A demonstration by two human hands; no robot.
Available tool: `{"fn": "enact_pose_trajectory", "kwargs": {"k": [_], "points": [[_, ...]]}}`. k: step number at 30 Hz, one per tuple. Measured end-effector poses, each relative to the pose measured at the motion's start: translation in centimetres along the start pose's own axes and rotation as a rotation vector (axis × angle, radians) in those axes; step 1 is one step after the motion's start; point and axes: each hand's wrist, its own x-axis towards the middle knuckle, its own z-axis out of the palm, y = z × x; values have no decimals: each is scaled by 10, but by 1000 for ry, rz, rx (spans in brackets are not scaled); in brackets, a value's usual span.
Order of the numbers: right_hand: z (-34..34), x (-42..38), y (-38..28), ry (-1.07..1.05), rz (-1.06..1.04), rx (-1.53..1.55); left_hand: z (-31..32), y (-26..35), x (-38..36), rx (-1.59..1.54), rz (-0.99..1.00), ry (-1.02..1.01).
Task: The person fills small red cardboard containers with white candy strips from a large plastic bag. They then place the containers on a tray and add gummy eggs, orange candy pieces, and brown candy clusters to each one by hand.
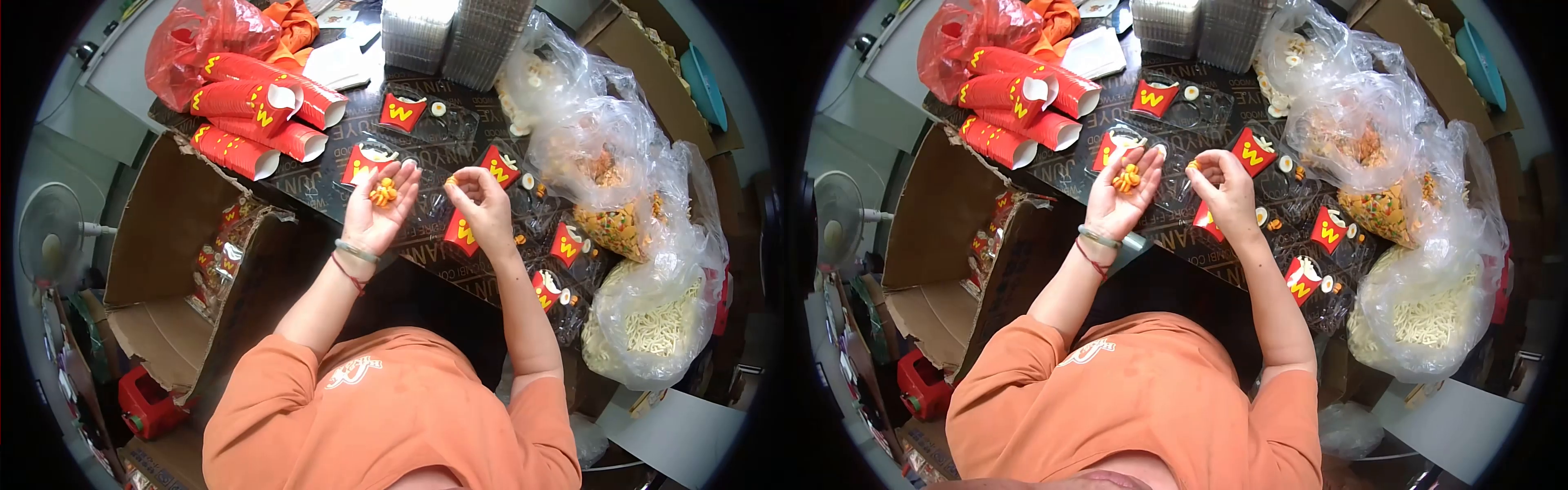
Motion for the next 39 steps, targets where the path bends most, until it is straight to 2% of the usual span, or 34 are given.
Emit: {"fn": "enact_pose_trajectory", "kwargs": {"k": [2, 4, 5, 7, 13, 16, 19, 21, 22, 24, 25, 26, 28, 29, 31, 32, 34, 35, 38, 39], "points": [[5, 15, 10, 17, -48, -67, -3, 15, -3, 24, 70, 57], [12, 31, 18, -32, -259, -299, -9, 23, 0, 46, 82, 59], [18, 36, 19, -50, -283, -346, -11, 24, 2, 19, 59, 41], [25, 46, 28, -100, -470, -531, -15, 27, 4, -5, 42, 38], [31, 43, 48, -33, -520, -580, -21, 29, 5, -25, 17, -10], [29, 41, 41, -61, -475, -668, -12, 26, 0, -60, -63, -82], [32, 34, 11, 9, -475, -584, -13, 22, 4, -100, -150, -130], [31, 26, -16, -222, -440, -290, -14, 17, 9, -87, -179, -135], [31, 24, -22, -316, -424, -265, -12, 13, 12, -86, -185, -135], [32, 21, -27, -314, -596, -494, 1, 4, 14, -130, -235, -171], [30, 25, -13, -272, -679, -596, 9, -1, 15, -120, -213, -122], [27, 24, -8, -267, -679, -603, 10, -3, 17, -120, -219, -127], [22, 27, -2, -271, -337, -300, 11, -6, 22, -105, -199, -117], [22, 31, -2, -248, -304, -176, 6, -5, 27, -93, -227, -143], [12, 38, -6, -236, -49, 45, -2, -6, 38, -200, -215, -27], [8, 50, 15, -194, -22, 149, 13, -7, 36, -163, -149, 66], [-6, 78, 29, -59, -83, -22, 14, -3, 38, -49, -113, 50], [-14, 92, 26, -3, -116, -221, 16, -2, 38, -68, -114, 41], [-23, 134, 47, 84, -308, -456, 19, 3, 35, -77, -125, 24], [-23, 147, 54, 87, -313, -456, 21, 3, 35, -58, -107, 41]]}}
